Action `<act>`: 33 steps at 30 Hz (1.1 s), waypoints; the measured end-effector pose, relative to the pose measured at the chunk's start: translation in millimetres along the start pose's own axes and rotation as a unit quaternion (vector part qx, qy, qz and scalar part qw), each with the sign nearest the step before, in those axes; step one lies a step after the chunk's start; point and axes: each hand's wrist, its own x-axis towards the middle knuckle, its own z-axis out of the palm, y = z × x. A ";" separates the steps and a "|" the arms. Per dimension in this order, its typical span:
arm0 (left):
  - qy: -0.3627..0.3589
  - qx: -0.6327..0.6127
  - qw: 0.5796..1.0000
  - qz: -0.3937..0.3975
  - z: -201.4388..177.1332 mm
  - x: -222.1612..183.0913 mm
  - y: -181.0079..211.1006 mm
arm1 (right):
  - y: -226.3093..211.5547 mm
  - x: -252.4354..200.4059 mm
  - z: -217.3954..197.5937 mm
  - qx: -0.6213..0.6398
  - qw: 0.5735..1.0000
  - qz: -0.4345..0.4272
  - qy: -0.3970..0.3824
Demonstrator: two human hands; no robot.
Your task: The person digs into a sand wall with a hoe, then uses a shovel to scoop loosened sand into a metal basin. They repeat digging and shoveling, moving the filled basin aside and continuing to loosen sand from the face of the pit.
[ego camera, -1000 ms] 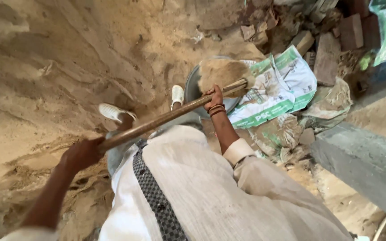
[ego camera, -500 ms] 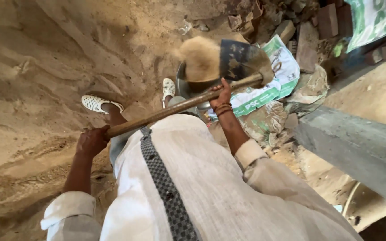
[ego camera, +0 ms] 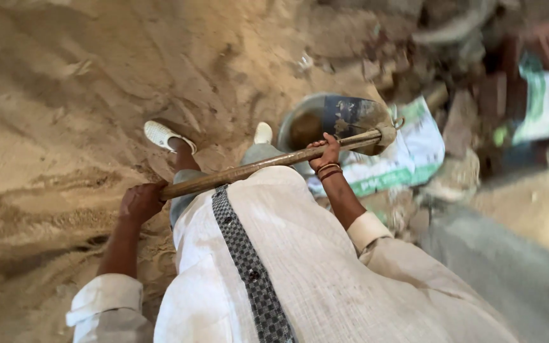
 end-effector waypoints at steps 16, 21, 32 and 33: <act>0.036 -0.317 0.946 0.054 -73.9 28.9 49.0 | -38.0 -122.8 361.1 -0.160 0.905 -0.222 -0.328; 0.142 -0.422 0.890 0.095 -125.7 115.7 68.2 | 115.8 -98.3 381.3 -0.395 0.820 -0.357 -0.211; 0.198 -0.406 0.892 0.023 127.7 231.3 3.8 | 391.5 163.7 107.4 -0.709 0.580 -0.184 -0.358; 0.147 -0.358 0.921 0.041 149.3 212.0 -4.5 | 403.0 116.4 106.2 -0.661 0.671 -0.085 -0.325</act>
